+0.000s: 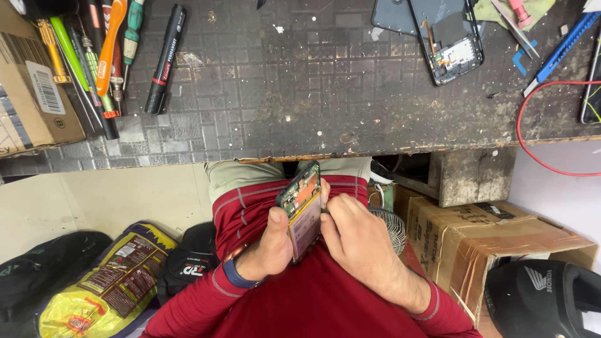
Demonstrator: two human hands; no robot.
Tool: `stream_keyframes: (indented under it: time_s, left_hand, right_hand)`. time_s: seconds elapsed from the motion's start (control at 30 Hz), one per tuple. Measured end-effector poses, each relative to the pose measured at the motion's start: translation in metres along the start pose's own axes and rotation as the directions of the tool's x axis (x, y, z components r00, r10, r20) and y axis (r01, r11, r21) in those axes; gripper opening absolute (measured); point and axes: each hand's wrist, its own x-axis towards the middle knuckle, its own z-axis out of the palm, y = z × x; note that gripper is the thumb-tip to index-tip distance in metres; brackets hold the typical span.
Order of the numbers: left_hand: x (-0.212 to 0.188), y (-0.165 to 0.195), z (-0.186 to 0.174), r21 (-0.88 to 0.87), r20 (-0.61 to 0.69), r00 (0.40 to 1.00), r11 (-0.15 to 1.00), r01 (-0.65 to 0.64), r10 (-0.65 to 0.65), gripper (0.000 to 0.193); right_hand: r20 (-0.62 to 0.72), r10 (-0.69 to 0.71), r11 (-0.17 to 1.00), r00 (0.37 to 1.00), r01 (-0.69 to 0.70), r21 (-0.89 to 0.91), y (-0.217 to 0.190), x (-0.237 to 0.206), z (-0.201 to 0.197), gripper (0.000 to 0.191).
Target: The person disassembles a smartphone by prying open the casing and removing the back cover. They then detach the battery connector, apply adhesive to the battery area, and remove the old battery using a plastic tool.
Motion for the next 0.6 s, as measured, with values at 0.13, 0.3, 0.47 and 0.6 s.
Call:
stream_keyframes:
  time_s: [0.13, 0.3, 0.47, 0.6]
  left_hand:
    - [0.000, 0.000, 0.000, 0.026, 0.054, 0.998, 1.000, -0.013, 0.011, 0.100]
    - [0.000, -0.001, 0.004, 0.019, 0.040, 0.999, 0.999, -0.026, 0.025, 0.100]
    - [0.001, 0.001, 0.009, -0.008, 0.057, 0.998, 1.000, -0.010, 0.010, 0.098]
    - [0.005, 0.006, 0.013, -0.055, 0.029, 1.000, 0.998, 0.003, -0.002, 0.096]
  right_hand:
    - [-0.104, -0.022, 0.998, 0.994, 0.028, 0.057, 0.002, -0.001, 0.009, 0.015]
    - [-0.164, -0.039, 0.990, 0.986, 0.061, 0.129, 0.007, -0.004, 0.022, 0.017]
    - [-0.137, 0.092, 0.921, 0.986, -0.032, 0.388, 0.016, -0.013, 0.028, 0.014]
    - [-0.128, 0.115, 0.889, 0.985, -0.045, 0.455, 0.023, -0.020, 0.033, 0.012]
